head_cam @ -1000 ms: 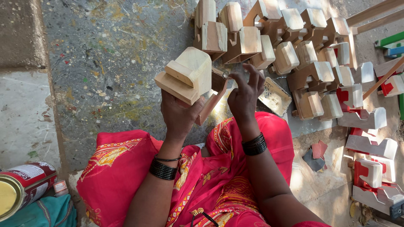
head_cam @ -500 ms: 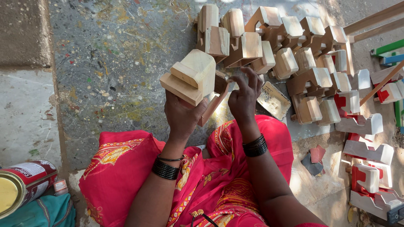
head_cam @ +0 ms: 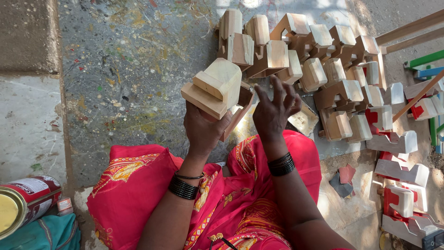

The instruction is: The person sits on the ground holding a small wooden toy truck body and rubs a block of wood over its surfaces, turning the toy to reach different sides. They work through several toy pieces one at a time, with a tin of yellowish wax or polish and many finished wooden toys on the ground nearby.

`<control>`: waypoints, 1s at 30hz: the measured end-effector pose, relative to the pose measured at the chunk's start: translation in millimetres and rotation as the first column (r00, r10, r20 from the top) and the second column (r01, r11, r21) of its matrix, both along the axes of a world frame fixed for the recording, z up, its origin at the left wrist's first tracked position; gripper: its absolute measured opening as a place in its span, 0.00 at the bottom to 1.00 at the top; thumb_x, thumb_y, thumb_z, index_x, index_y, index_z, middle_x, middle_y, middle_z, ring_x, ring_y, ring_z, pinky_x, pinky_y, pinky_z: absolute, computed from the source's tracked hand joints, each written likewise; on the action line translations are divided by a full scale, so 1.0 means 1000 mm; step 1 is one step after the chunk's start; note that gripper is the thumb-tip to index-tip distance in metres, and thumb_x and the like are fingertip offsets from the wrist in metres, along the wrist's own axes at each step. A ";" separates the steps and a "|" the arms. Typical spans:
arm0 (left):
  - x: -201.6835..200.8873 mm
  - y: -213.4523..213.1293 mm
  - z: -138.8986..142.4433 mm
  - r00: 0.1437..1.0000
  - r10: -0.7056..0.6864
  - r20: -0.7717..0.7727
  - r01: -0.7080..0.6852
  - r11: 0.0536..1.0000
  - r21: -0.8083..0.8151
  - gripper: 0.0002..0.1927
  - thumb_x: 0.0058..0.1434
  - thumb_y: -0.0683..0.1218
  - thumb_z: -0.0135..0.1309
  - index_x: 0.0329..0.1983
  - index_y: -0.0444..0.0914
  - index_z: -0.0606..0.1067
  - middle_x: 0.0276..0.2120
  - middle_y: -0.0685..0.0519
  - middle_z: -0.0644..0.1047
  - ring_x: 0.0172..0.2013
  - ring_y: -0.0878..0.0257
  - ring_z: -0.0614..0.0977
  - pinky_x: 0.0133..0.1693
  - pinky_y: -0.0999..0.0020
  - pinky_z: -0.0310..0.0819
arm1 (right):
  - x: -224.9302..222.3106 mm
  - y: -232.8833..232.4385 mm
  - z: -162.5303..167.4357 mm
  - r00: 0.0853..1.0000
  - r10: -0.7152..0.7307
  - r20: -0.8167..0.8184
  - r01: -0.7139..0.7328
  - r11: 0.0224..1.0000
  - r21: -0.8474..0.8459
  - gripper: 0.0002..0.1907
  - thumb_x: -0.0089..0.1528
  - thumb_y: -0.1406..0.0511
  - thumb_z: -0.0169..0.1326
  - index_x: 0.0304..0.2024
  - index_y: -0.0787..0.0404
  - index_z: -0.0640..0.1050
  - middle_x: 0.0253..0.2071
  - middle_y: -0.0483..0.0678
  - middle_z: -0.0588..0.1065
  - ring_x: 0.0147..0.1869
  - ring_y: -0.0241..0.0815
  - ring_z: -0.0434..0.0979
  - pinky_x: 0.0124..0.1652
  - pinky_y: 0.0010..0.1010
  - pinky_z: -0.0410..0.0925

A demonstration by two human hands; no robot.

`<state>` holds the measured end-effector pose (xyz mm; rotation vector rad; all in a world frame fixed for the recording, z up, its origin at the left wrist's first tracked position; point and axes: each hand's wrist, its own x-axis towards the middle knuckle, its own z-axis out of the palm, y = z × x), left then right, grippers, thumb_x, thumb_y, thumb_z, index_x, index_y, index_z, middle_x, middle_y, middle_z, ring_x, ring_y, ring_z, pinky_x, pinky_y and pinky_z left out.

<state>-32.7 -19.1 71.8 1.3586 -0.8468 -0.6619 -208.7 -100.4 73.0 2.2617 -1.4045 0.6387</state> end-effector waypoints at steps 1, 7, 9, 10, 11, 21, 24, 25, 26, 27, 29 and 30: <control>0.000 0.001 0.000 1.000 -0.002 -0.005 0.002 1.000 0.006 0.40 0.51 0.54 0.69 0.63 0.36 0.65 0.52 0.44 0.79 0.54 0.50 0.84 0.55 0.57 0.78 | 0.000 0.002 -0.001 0.999 -0.001 -0.035 0.001 1.000 -0.015 0.17 0.61 0.70 0.58 0.49 0.44 0.84 0.68 0.41 0.67 0.74 0.47 0.58 0.69 0.50 0.45; 0.001 0.002 0.001 1.000 -0.002 -0.022 0.001 1.000 -0.026 0.40 0.52 0.52 0.69 0.64 0.36 0.64 0.54 0.44 0.79 0.55 0.50 0.83 0.55 0.58 0.78 | 0.002 0.010 -0.005 0.998 0.056 -0.005 -0.056 0.998 0.024 0.15 0.58 0.70 0.58 0.45 0.46 0.82 0.67 0.41 0.67 0.75 0.46 0.57 0.69 0.51 0.44; 0.000 0.002 0.001 1.000 -0.001 -0.026 0.001 1.000 -0.012 0.40 0.52 0.52 0.69 0.63 0.36 0.64 0.53 0.44 0.79 0.55 0.50 0.83 0.55 0.58 0.78 | -0.001 0.009 -0.005 0.991 0.040 0.131 -0.053 0.994 0.099 0.21 0.54 0.73 0.55 0.48 0.50 0.82 0.67 0.45 0.67 0.75 0.50 0.57 0.67 0.49 0.46; 0.000 0.001 0.001 1.000 -0.002 -0.028 0.001 1.000 -0.007 0.40 0.51 0.52 0.69 0.63 0.36 0.64 0.53 0.44 0.79 0.54 0.51 0.83 0.55 0.58 0.78 | -0.002 0.007 -0.005 0.981 0.046 0.187 -0.071 0.989 0.132 0.22 0.54 0.74 0.54 0.49 0.51 0.82 0.68 0.47 0.66 0.75 0.52 0.56 0.68 0.50 0.46; 0.000 0.001 0.001 1.000 -0.003 -0.029 0.003 1.000 -0.002 0.40 0.51 0.52 0.69 0.63 0.36 0.64 0.53 0.44 0.79 0.54 0.51 0.84 0.55 0.58 0.78 | -0.003 0.006 -0.005 0.969 0.048 0.242 -0.089 0.982 0.164 0.23 0.54 0.74 0.53 0.51 0.53 0.81 0.68 0.48 0.66 0.76 0.53 0.56 0.68 0.50 0.46; -0.001 0.001 -0.001 1.000 -0.007 -0.008 0.007 1.000 -0.013 0.39 0.50 0.50 0.69 0.62 0.35 0.64 0.52 0.44 0.79 0.52 0.51 0.84 0.53 0.58 0.78 | -0.008 -0.016 -0.008 0.737 0.065 0.673 -0.338 0.898 0.283 0.25 0.52 0.77 0.45 0.47 0.53 0.80 0.64 0.44 0.68 0.71 0.50 0.65 0.71 0.41 0.60; -0.001 0.000 -0.001 0.999 -0.034 -0.020 0.034 0.999 -0.022 0.38 0.50 0.49 0.69 0.60 0.35 0.65 0.51 0.44 0.79 0.51 0.53 0.84 0.52 0.59 0.80 | -0.005 -0.027 0.003 0.855 0.086 0.512 -0.298 0.889 0.348 0.29 0.50 0.79 0.45 0.47 0.51 0.84 0.66 0.46 0.69 0.70 0.53 0.63 0.67 0.43 0.57; -0.001 0.001 -0.001 0.998 -0.047 -0.029 0.046 0.999 -0.027 0.37 0.50 0.48 0.69 0.60 0.35 0.65 0.50 0.45 0.79 0.51 0.54 0.85 0.52 0.60 0.80 | -0.003 -0.029 0.007 0.881 0.124 0.456 -0.296 0.898 0.326 0.29 0.50 0.80 0.46 0.47 0.50 0.85 0.66 0.46 0.69 0.70 0.53 0.63 0.67 0.43 0.56; -0.001 0.001 -0.001 0.997 -0.062 -0.038 0.060 0.997 -0.055 0.37 0.51 0.48 0.69 0.60 0.35 0.65 0.51 0.45 0.79 0.51 0.54 0.85 0.53 0.60 0.80 | -0.002 -0.032 0.011 0.903 0.161 0.398 -0.295 0.906 0.304 0.29 0.51 0.80 0.46 0.46 0.49 0.85 0.67 0.46 0.69 0.71 0.53 0.62 0.67 0.44 0.56; 0.000 0.001 0.000 0.996 -0.076 -0.046 0.072 0.994 -0.082 0.37 0.51 0.48 0.69 0.61 0.35 0.65 0.51 0.45 0.79 0.51 0.55 0.84 0.53 0.60 0.80 | 0.000 -0.033 0.014 0.921 0.196 0.336 -0.297 0.912 0.282 0.30 0.51 0.80 0.47 0.45 0.48 0.86 0.68 0.46 0.69 0.71 0.53 0.62 0.67 0.45 0.55; 0.000 0.000 0.000 0.994 -0.091 -0.068 0.084 0.991 -0.108 0.36 0.52 0.47 0.69 0.61 0.34 0.65 0.52 0.45 0.79 0.52 0.55 0.84 0.54 0.61 0.80 | 0.000 -0.035 0.021 0.948 0.228 0.222 -0.280 0.930 0.239 0.26 0.52 0.78 0.51 0.43 0.46 0.87 0.67 0.45 0.70 0.70 0.53 0.62 0.63 0.47 0.52; 0.000 0.001 0.000 0.992 -0.094 -0.082 0.085 0.991 -0.106 0.36 0.52 0.47 0.68 0.61 0.34 0.66 0.51 0.46 0.79 0.51 0.56 0.84 0.54 0.61 0.80 | -0.001 -0.035 0.023 0.957 0.239 0.163 -0.271 0.937 0.219 0.24 0.53 0.77 0.54 0.42 0.45 0.88 0.66 0.45 0.70 0.70 0.53 0.62 0.61 0.48 0.51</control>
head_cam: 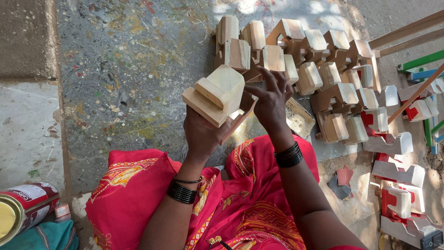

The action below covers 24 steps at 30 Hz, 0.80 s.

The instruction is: The person sits on the ground holding a small wooden toy truck body and rubs a block of wood over its surfaces, turning the toy to reach different sides. They work through several toy pieces one at a time, with a tin of yellowish wax or polish and many finished wooden toys on the ground nearby.

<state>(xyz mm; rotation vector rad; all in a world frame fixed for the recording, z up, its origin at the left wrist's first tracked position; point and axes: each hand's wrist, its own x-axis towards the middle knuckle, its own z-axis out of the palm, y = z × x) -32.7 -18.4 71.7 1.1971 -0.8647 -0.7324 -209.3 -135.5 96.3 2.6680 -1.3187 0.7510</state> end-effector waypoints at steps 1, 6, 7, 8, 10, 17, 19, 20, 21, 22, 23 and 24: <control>0.000 0.000 0.000 1.000 -0.003 -0.014 0.004 1.000 0.003 0.36 0.51 0.47 0.68 0.60 0.35 0.66 0.51 0.46 0.79 0.51 0.56 0.84 0.54 0.61 0.80 | -0.001 -0.001 0.002 0.999 -0.011 0.043 0.010 1.000 0.020 0.22 0.54 0.77 0.53 0.39 0.45 0.87 0.66 0.42 0.71 0.72 0.51 0.62 0.63 0.47 0.52; 0.000 0.000 -0.001 1.000 0.002 0.012 -0.002 1.000 0.010 0.36 0.51 0.46 0.68 0.60 0.34 0.66 0.51 0.45 0.78 0.51 0.56 0.84 0.53 0.62 0.80 | -0.008 -0.009 0.002 0.994 -0.049 0.103 0.035 0.991 0.129 0.28 0.54 0.79 0.50 0.44 0.45 0.87 0.68 0.43 0.70 0.73 0.52 0.61 0.65 0.45 0.52; -0.001 0.000 -0.001 1.000 0.006 0.016 -0.007 1.000 0.018 0.36 0.51 0.46 0.68 0.60 0.34 0.66 0.51 0.45 0.78 0.51 0.56 0.84 0.53 0.62 0.80 | -0.009 -0.011 0.000 0.997 -0.026 0.078 0.014 0.989 0.147 0.28 0.54 0.80 0.50 0.43 0.46 0.88 0.68 0.44 0.70 0.72 0.53 0.62 0.64 0.46 0.52; -0.001 0.000 -0.001 1.000 -0.003 0.000 0.003 1.000 0.011 0.36 0.51 0.46 0.68 0.60 0.34 0.66 0.51 0.45 0.78 0.51 0.56 0.83 0.53 0.62 0.80 | -0.009 -0.014 -0.002 0.999 -0.002 0.054 -0.007 0.987 0.163 0.28 0.54 0.80 0.50 0.43 0.46 0.88 0.68 0.45 0.70 0.72 0.53 0.62 0.63 0.46 0.53; 0.000 -0.001 -0.001 0.999 -0.019 -0.032 0.019 1.000 -0.003 0.36 0.52 0.46 0.68 0.61 0.34 0.66 0.52 0.45 0.78 0.52 0.56 0.83 0.54 0.62 0.79 | -0.011 -0.021 -0.005 0.986 0.052 0.160 -0.093 0.962 0.257 0.30 0.52 0.82 0.46 0.42 0.48 0.87 0.69 0.46 0.70 0.73 0.53 0.63 0.65 0.45 0.55; 0.000 -0.001 -0.001 1.000 0.008 -0.010 -0.008 1.000 0.005 0.37 0.51 0.45 0.69 0.61 0.33 0.65 0.53 0.45 0.78 0.53 0.56 0.83 0.55 0.62 0.79 | -0.030 -0.022 -0.010 0.820 -0.112 0.562 -0.210 0.854 0.476 0.34 0.49 0.83 0.40 0.48 0.55 0.84 0.67 0.47 0.71 0.75 0.51 0.66 0.73 0.40 0.59; -0.001 -0.001 -0.001 0.995 -0.008 -0.095 0.007 1.000 -0.010 0.37 0.52 0.45 0.68 0.62 0.33 0.64 0.54 0.45 0.77 0.54 0.56 0.82 0.56 0.62 0.78 | -0.034 -0.011 -0.010 0.883 -0.130 0.452 -0.067 0.917 0.394 0.35 0.46 0.83 0.38 0.47 0.56 0.84 0.66 0.46 0.72 0.74 0.51 0.66 0.72 0.40 0.60; -0.001 -0.001 -0.001 0.995 -0.002 -0.096 0.001 1.000 -0.009 0.37 0.52 0.45 0.68 0.62 0.33 0.64 0.54 0.45 0.77 0.54 0.56 0.82 0.56 0.62 0.78 | -0.035 -0.004 -0.011 0.901 -0.163 0.403 0.008 0.933 0.359 0.34 0.46 0.83 0.39 0.46 0.56 0.84 0.66 0.46 0.73 0.73 0.51 0.66 0.70 0.39 0.60; -0.001 -0.001 -0.002 0.995 0.005 -0.096 -0.006 1.000 -0.007 0.37 0.51 0.45 0.68 0.62 0.33 0.64 0.54 0.45 0.77 0.54 0.57 0.82 0.56 0.62 0.78 | -0.035 0.003 -0.011 0.913 -0.199 0.355 0.081 0.944 0.319 0.33 0.47 0.83 0.40 0.45 0.56 0.85 0.65 0.45 0.73 0.72 0.51 0.66 0.69 0.39 0.61; 0.000 -0.002 -0.003 0.995 0.011 -0.096 -0.012 1.000 -0.005 0.37 0.51 0.44 0.67 0.62 0.33 0.64 0.54 0.45 0.78 0.53 0.57 0.82 0.56 0.62 0.78 | -0.034 0.009 -0.012 0.928 -0.183 0.325 0.092 0.957 0.276 0.32 0.48 0.82 0.41 0.46 0.55 0.85 0.65 0.44 0.73 0.72 0.51 0.65 0.69 0.40 0.60; 0.001 -0.001 -0.003 0.996 0.014 -0.083 -0.014 1.000 0.000 0.36 0.51 0.44 0.67 0.62 0.33 0.65 0.54 0.45 0.78 0.53 0.57 0.82 0.56 0.62 0.78 | -0.032 0.017 -0.013 0.941 -0.169 0.294 0.101 0.968 0.231 0.32 0.49 0.82 0.42 0.46 0.54 0.85 0.65 0.44 0.73 0.71 0.51 0.64 0.70 0.41 0.58; 0.001 -0.001 -0.004 0.997 0.016 -0.069 -0.016 1.000 0.006 0.36 0.52 0.44 0.67 0.61 0.33 0.65 0.53 0.45 0.77 0.53 0.57 0.83 0.56 0.62 0.78 | -0.029 0.021 -0.013 0.953 -0.156 0.261 0.109 0.976 0.186 0.32 0.50 0.82 0.42 0.46 0.53 0.86 0.65 0.43 0.72 0.71 0.51 0.63 0.70 0.42 0.57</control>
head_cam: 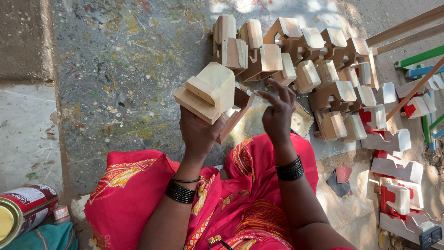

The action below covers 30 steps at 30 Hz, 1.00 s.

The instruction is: The person sits on the ground holding a small wooden toy truck body and rubs a block of wood over its surfaces, turning the toy to reach different sides. They work through several toy pieces one at a time, with a tin of yellowish wax or polish and many finished wooden toys on the ground nearby.

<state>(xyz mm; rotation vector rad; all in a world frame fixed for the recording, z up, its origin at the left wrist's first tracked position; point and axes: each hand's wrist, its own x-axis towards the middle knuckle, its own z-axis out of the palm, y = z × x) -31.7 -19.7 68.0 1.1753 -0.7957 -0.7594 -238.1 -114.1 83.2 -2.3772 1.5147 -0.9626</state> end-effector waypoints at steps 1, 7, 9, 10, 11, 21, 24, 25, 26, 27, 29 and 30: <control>0.000 0.000 -0.001 1.000 0.001 0.014 -0.001 1.000 0.007 0.36 0.52 0.44 0.67 0.61 0.33 0.65 0.53 0.45 0.77 0.53 0.57 0.83 0.56 0.62 0.79 | 0.004 0.004 0.000 0.997 -0.014 -0.075 0.011 0.999 -0.038 0.31 0.50 0.81 0.44 0.47 0.51 0.86 0.66 0.43 0.72 0.72 0.51 0.62 0.69 0.42 0.54; -0.001 0.001 -0.001 1.000 0.005 -0.009 -0.005 0.999 -0.036 0.36 0.53 0.45 0.68 0.62 0.33 0.65 0.54 0.44 0.77 0.55 0.55 0.82 0.57 0.61 0.78 | 0.024 0.017 0.002 0.844 -0.146 -0.516 -0.003 0.961 -0.278 0.27 0.56 0.75 0.54 0.54 0.45 0.83 0.72 0.41 0.67 0.76 0.48 0.57 0.70 0.47 0.40; 0.000 0.001 0.000 0.999 0.029 0.032 -0.029 1.000 -0.002 0.37 0.52 0.46 0.68 0.62 0.33 0.65 0.54 0.44 0.77 0.54 0.55 0.82 0.56 0.61 0.78 | 0.025 0.017 0.003 0.750 -0.243 -0.615 0.009 0.933 -0.359 0.27 0.55 0.74 0.55 0.53 0.43 0.82 0.73 0.41 0.65 0.76 0.49 0.56 0.69 0.53 0.39; -0.001 0.001 0.001 0.998 0.038 0.051 -0.039 0.999 0.016 0.38 0.52 0.47 0.68 0.62 0.33 0.65 0.54 0.45 0.78 0.54 0.56 0.83 0.56 0.61 0.78 | 0.025 0.016 0.003 0.745 -0.261 -0.614 0.020 0.929 -0.371 0.27 0.56 0.73 0.55 0.55 0.44 0.82 0.73 0.41 0.65 0.76 0.49 0.55 0.69 0.53 0.39; -0.001 0.002 0.002 0.997 0.045 0.069 -0.048 0.998 0.042 0.38 0.51 0.47 0.69 0.62 0.33 0.64 0.53 0.45 0.78 0.54 0.55 0.83 0.56 0.61 0.78 | 0.024 0.014 0.004 0.739 -0.278 -0.613 0.031 0.923 -0.383 0.28 0.56 0.73 0.55 0.56 0.44 0.82 0.73 0.41 0.64 0.77 0.50 0.54 0.69 0.53 0.39; 0.001 0.001 0.006 0.992 0.084 0.092 -0.089 0.995 0.054 0.39 0.51 0.48 0.69 0.63 0.34 0.64 0.54 0.43 0.78 0.54 0.52 0.82 0.56 0.58 0.77 | 0.016 0.017 -0.001 0.957 0.041 -0.286 -0.104 0.972 -0.209 0.22 0.59 0.73 0.56 0.47 0.39 0.83 0.70 0.38 0.68 0.76 0.45 0.60 0.68 0.45 0.46; 0.001 0.001 0.007 0.993 0.085 0.076 -0.090 0.994 0.063 0.40 0.51 0.48 0.70 0.63 0.34 0.64 0.54 0.43 0.78 0.55 0.51 0.82 0.56 0.58 0.77 | 0.017 0.018 -0.002 0.958 -0.063 -0.281 0.023 0.989 -0.145 0.30 0.53 0.76 0.52 0.54 0.47 0.84 0.71 0.43 0.67 0.75 0.50 0.59 0.67 0.47 0.47; 0.001 0.001 0.008 0.995 0.082 0.059 -0.085 0.995 0.056 0.40 0.51 0.48 0.70 0.63 0.34 0.64 0.54 0.43 0.78 0.55 0.51 0.82 0.56 0.57 0.77 | 0.018 0.017 -0.003 0.939 -0.069 -0.336 -0.001 0.979 -0.205 0.28 0.54 0.76 0.53 0.53 0.46 0.84 0.71 0.43 0.67 0.74 0.49 0.58 0.67 0.47 0.46; 0.000 0.000 0.008 0.995 0.084 0.062 -0.088 0.994 0.070 0.40 0.50 0.48 0.69 0.63 0.34 0.64 0.54 0.43 0.78 0.55 0.51 0.83 0.56 0.58 0.77 | 0.019 0.016 -0.005 0.918 -0.079 -0.389 -0.029 0.964 -0.264 0.26 0.56 0.75 0.54 0.53 0.46 0.84 0.70 0.43 0.67 0.74 0.49 0.58 0.67 0.46 0.46; 0.000 0.001 0.009 0.994 0.088 0.065 -0.093 0.992 0.085 0.40 0.50 0.49 0.69 0.63 0.34 0.64 0.54 0.43 0.78 0.54 0.51 0.83 0.56 0.58 0.77 | 0.019 0.016 -0.007 0.893 -0.091 -0.440 -0.062 0.945 -0.320 0.25 0.57 0.75 0.54 0.52 0.46 0.84 0.70 0.43 0.67 0.74 0.49 0.58 0.66 0.46 0.45; 0.000 0.001 0.009 0.992 0.099 0.076 -0.107 0.988 0.114 0.41 0.49 0.48 0.69 0.63 0.34 0.64 0.53 0.44 0.78 0.54 0.52 0.83 0.55 0.59 0.76 | 0.017 0.014 -0.009 0.934 -0.060 -0.353 -0.044 0.959 -0.280 0.24 0.56 0.77 0.52 0.46 0.44 0.84 0.69 0.41 0.68 0.74 0.49 0.59 0.67 0.45 0.48; 0.000 0.000 0.008 0.991 0.104 0.084 -0.115 0.985 0.130 0.41 0.49 0.48 0.69 0.64 0.34 0.63 0.53 0.44 0.78 0.54 0.53 0.82 0.55 0.59 0.76 | 0.015 0.013 -0.010 0.950 -0.044 -0.309 -0.039 0.966 -0.257 0.24 0.55 0.77 0.51 0.44 0.43 0.83 0.68 0.40 0.69 0.74 0.49 0.59 0.67 0.44 0.50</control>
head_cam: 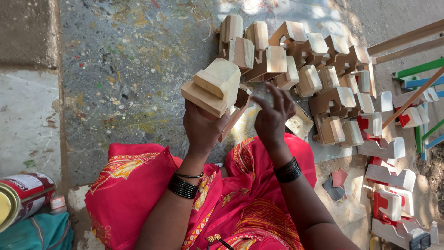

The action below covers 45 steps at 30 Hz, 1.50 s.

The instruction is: The person sits on the ground holding a small wooden toy truck body and rubs a block of wood over its surfaces, turning the toy to reach different sides. They work through several toy pieces one at a time, with a tin of yellowish wax or polish and many finished wooden toys on the ground nearby.

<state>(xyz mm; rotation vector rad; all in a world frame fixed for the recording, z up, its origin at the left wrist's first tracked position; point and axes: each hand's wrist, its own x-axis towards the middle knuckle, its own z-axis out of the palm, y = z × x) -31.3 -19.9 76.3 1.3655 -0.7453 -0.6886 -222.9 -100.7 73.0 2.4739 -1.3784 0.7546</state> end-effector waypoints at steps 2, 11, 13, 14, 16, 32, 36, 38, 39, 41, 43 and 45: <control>0.000 0.001 -0.002 0.999 0.005 -0.036 -0.005 1.000 0.002 0.41 0.48 0.47 0.69 0.64 0.34 0.63 0.54 0.44 0.78 0.54 0.54 0.82 0.55 0.60 0.75 | -0.006 -0.002 -0.001 0.965 0.010 0.263 -0.064 0.978 0.197 0.27 0.54 0.78 0.47 0.51 0.50 0.81 0.68 0.42 0.68 0.73 0.48 0.61 0.69 0.41 0.55; 0.001 -0.005 -0.007 0.967 -0.023 -0.254 -0.010 0.992 -0.128 0.39 0.50 0.44 0.68 0.63 0.34 0.64 0.55 0.46 0.77 0.55 0.58 0.80 0.58 0.63 0.75 | -0.007 0.006 0.026 0.387 -0.325 0.863 -0.620 0.600 0.505 0.28 0.55 0.79 0.44 0.57 0.60 0.75 0.68 0.46 0.69 0.70 0.39 0.66 0.62 0.33 0.60; -0.001 -0.006 -0.005 0.962 -0.026 -0.273 -0.005 0.994 -0.110 0.38 0.50 0.45 0.68 0.63 0.34 0.65 0.54 0.46 0.78 0.54 0.58 0.82 0.57 0.63 0.77 | 0.000 0.019 0.043 0.373 -0.314 0.873 -0.638 0.596 0.488 0.28 0.57 0.79 0.44 0.58 0.59 0.75 0.69 0.46 0.67 0.70 0.39 0.65 0.62 0.32 0.60; -0.001 -0.006 -0.003 0.966 -0.018 -0.260 -0.006 0.996 -0.092 0.38 0.50 0.45 0.67 0.63 0.34 0.65 0.54 0.46 0.78 0.54 0.58 0.82 0.56 0.63 0.77 | 0.005 0.026 0.051 0.404 -0.295 0.866 -0.622 0.605 0.496 0.28 0.57 0.80 0.43 0.58 0.59 0.75 0.69 0.46 0.67 0.70 0.38 0.64 0.62 0.31 0.60; -0.002 -0.006 -0.001 0.972 -0.006 -0.234 -0.008 0.998 -0.058 0.39 0.48 0.45 0.67 0.62 0.35 0.64 0.53 0.46 0.78 0.53 0.57 0.82 0.55 0.62 0.77 | 0.017 0.038 0.065 0.450 -0.225 0.864 -0.608 0.631 0.481 0.28 0.57 0.80 0.43 0.58 0.59 0.76 0.70 0.46 0.66 0.72 0.38 0.64 0.63 0.31 0.59; 0.002 -0.010 -0.015 0.746 -0.290 -0.599 0.091 0.936 -0.340 0.37 0.50 0.37 0.62 0.63 0.34 0.62 0.54 0.48 0.75 0.55 0.59 0.80 0.56 0.61 0.77 | 0.047 0.059 0.093 0.604 0.183 0.775 -0.557 0.793 0.247 0.31 0.56 0.85 0.45 0.59 0.61 0.75 0.69 0.50 0.66 0.79 0.47 0.62 0.76 0.38 0.57; -0.001 -0.011 -0.018 0.691 -0.335 -0.640 0.129 0.929 -0.346 0.35 0.51 0.37 0.62 0.63 0.34 0.65 0.52 0.48 0.77 0.53 0.59 0.80 0.55 0.61 0.77 | 0.045 0.065 0.109 0.660 0.206 0.723 -0.509 0.830 0.227 0.31 0.57 0.86 0.45 0.59 0.61 0.75 0.70 0.51 0.65 0.79 0.48 0.62 0.77 0.39 0.58; -0.003 -0.012 -0.020 0.674 -0.353 -0.649 0.142 0.924 -0.355 0.34 0.51 0.37 0.62 0.62 0.33 0.66 0.52 0.48 0.77 0.53 0.59 0.80 0.55 0.62 0.77 | 0.050 0.069 0.114 0.699 0.214 0.682 -0.501 0.828 0.253 0.31 0.55 0.84 0.46 0.59 0.60 0.76 0.69 0.51 0.65 0.79 0.49 0.63 0.75 0.40 0.59; -0.004 -0.013 -0.020 0.663 -0.361 -0.656 0.143 0.921 -0.362 0.34 0.51 0.37 0.62 0.62 0.33 0.66 0.51 0.48 0.77 0.52 0.59 0.80 0.55 0.62 0.77 | 0.053 0.070 0.116 0.718 0.218 0.661 -0.496 0.827 0.266 0.31 0.55 0.83 0.46 0.59 0.60 0.77 0.69 0.51 0.65 0.79 0.49 0.63 0.74 0.40 0.60; -0.005 -0.013 -0.023 0.637 -0.374 -0.674 0.147 0.917 -0.371 0.33 0.52 0.37 0.61 0.63 0.33 0.66 0.51 0.48 0.77 0.52 0.59 0.80 0.55 0.62 0.77 | 0.059 0.074 0.119 0.822 0.227 0.523 -0.422 0.858 0.292 0.30 0.54 0.81 0.46 0.57 0.58 0.79 0.68 0.51 0.67 0.77 0.50 0.62 0.71 0.41 0.60; -0.006 -0.012 -0.024 0.604 -0.385 -0.698 0.151 0.915 -0.374 0.34 0.52 0.38 0.61 0.63 0.32 0.67 0.50 0.47 0.78 0.51 0.58 0.80 0.54 0.61 0.77 | 0.066 0.077 0.121 0.880 0.254 0.400 -0.382 0.880 0.281 0.30 0.53 0.79 0.48 0.56 0.57 0.80 0.69 0.52 0.67 0.76 0.52 0.61 0.71 0.43 0.59; -0.006 -0.012 -0.024 0.598 -0.396 -0.697 0.147 0.909 -0.390 0.33 0.53 0.38 0.60 0.64 0.32 0.66 0.51 0.48 0.78 0.52 0.59 0.81 0.54 0.62 0.77 | 0.073 0.078 0.120 0.904 0.304 0.301 -0.382 0.891 0.246 0.30 0.52 0.77 0.50 0.56 0.56 0.80 0.70 0.52 0.66 0.76 0.53 0.60 0.72 0.46 0.58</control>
